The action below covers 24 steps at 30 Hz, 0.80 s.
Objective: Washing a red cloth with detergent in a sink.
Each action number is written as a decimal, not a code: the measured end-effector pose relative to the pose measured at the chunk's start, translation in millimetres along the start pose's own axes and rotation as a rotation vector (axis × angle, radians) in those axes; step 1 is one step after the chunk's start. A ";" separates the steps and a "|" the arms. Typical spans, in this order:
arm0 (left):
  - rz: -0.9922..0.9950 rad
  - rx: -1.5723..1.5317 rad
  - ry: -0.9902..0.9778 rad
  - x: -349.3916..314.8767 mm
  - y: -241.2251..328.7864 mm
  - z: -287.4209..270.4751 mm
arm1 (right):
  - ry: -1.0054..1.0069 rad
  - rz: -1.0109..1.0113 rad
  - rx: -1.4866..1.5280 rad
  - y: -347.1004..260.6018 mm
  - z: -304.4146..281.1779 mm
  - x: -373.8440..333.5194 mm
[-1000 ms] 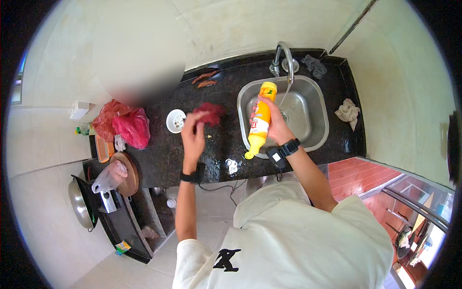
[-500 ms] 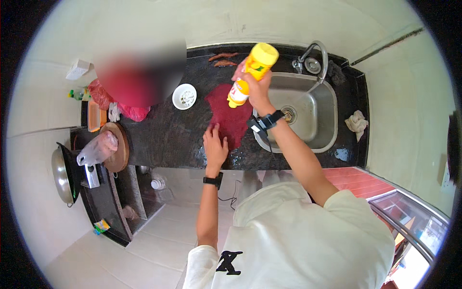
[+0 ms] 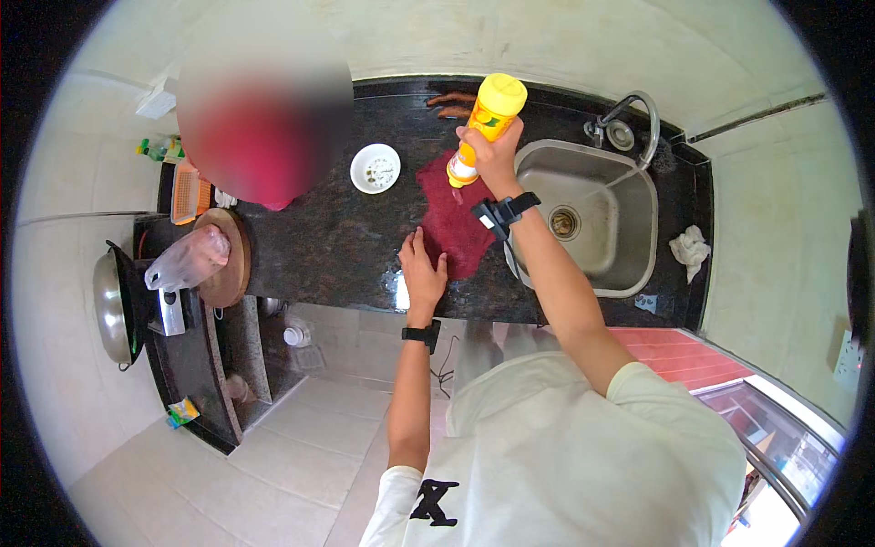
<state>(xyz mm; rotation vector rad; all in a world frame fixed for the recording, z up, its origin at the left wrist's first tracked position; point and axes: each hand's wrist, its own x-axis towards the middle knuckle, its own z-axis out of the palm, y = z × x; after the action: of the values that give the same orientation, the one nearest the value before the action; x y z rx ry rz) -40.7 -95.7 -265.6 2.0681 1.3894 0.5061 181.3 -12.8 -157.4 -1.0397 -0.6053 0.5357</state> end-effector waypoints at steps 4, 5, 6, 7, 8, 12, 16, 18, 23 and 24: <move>0.001 -0.006 -0.002 1.6 6.9 -0.9 | -0.075 0.001 0.034 4.3 -9.6 -4.8; 0.002 -0.007 0.004 1.1 8.4 -1.0 | -0.075 0.000 0.033 7.7 -14.2 -6.3; 0.004 -0.009 0.009 0.9 10.1 -1.0 | -0.057 0.029 0.095 10.2 -20.4 -7.9; 0.001 -0.009 0.011 -0.7 8.0 -0.3 | -0.043 0.063 0.158 10.7 -21.2 -11.3; 0.013 0.008 0.058 -2.1 6.2 0.6 | -0.075 0.046 0.096 11.9 -20.4 -20.0; 0.145 -0.052 0.031 -2.3 17.3 4.9 | 0.023 0.017 -0.115 18.0 -40.7 -18.4; 0.294 0.038 -0.175 8.8 41.5 12.3 | 0.054 0.003 -0.108 13.2 -72.3 -5.3; 0.309 0.071 -0.147 25.1 36.9 18.0 | 0.073 0.051 -0.087 11.7 -80.0 -16.5; 0.361 0.182 -0.205 60.0 34.9 22.3 | 0.044 0.141 0.067 10.8 -104.3 -36.7; 0.404 0.196 -0.219 60.0 32.2 26.4 | 0.106 0.079 0.012 16.3 -106.0 -35.6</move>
<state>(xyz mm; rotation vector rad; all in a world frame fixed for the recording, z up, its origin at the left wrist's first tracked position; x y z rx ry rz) 20.7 -56.2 -265.1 2.4957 0.9273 0.2986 226.4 -95.9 -219.2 -1.0767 -0.4682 0.5486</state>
